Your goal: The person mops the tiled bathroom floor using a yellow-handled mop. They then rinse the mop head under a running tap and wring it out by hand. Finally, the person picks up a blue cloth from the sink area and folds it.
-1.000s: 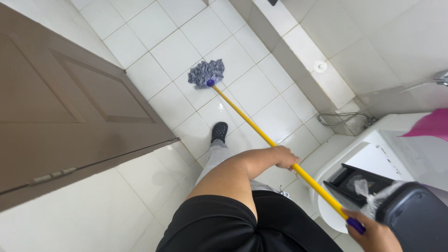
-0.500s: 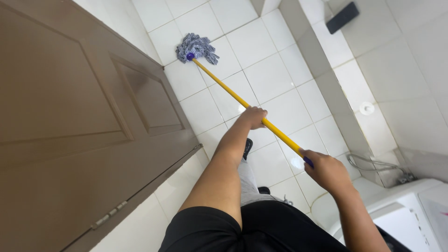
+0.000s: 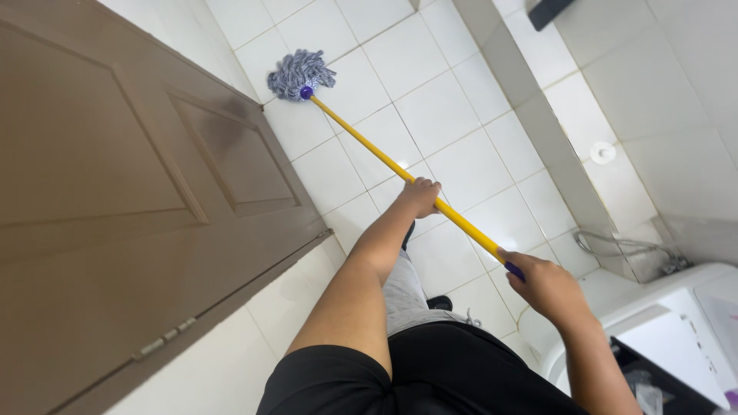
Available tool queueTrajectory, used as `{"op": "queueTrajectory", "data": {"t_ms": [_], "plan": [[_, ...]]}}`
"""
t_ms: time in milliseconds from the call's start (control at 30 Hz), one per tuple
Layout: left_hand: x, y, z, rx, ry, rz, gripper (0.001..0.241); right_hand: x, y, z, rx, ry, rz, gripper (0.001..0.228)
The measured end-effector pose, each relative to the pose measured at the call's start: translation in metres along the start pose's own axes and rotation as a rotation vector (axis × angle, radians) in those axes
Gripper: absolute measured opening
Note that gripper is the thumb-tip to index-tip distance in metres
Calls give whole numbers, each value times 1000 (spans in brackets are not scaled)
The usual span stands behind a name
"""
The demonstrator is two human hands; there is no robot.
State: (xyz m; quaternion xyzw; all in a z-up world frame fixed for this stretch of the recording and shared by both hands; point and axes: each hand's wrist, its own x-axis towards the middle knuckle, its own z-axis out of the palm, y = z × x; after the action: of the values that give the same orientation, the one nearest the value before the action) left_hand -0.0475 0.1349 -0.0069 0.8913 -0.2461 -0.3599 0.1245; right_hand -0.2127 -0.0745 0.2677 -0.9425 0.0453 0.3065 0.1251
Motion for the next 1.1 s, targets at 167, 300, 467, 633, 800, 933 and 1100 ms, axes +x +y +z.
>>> {"op": "queueTrajectory", "data": {"t_ms": [167, 300, 467, 633, 800, 933, 1100], "plan": [[-29, 104, 50, 112, -157, 183, 70, -118, 58, 21, 70, 16, 112, 45], [-75, 211, 101, 188, -404, 446, 64, -231, 118, 64, 61, -30, 312, 46], [-103, 338, 200, 211, -661, 796, 53, -360, 253, 206, 109, -146, 555, 52], [-108, 390, 241, 513, -934, 865, 56, -416, 289, 286, 203, 17, 580, 54], [-73, 350, 261, 232, -734, 933, 53, -372, 213, 177, 37, -290, 739, 55], [-44, 286, 196, 263, -647, 802, 52, -302, 155, 132, 7, -98, 673, 48], [-25, 180, 66, 257, -262, 461, 51, -166, 94, 91, 110, 107, 417, 47]]}}
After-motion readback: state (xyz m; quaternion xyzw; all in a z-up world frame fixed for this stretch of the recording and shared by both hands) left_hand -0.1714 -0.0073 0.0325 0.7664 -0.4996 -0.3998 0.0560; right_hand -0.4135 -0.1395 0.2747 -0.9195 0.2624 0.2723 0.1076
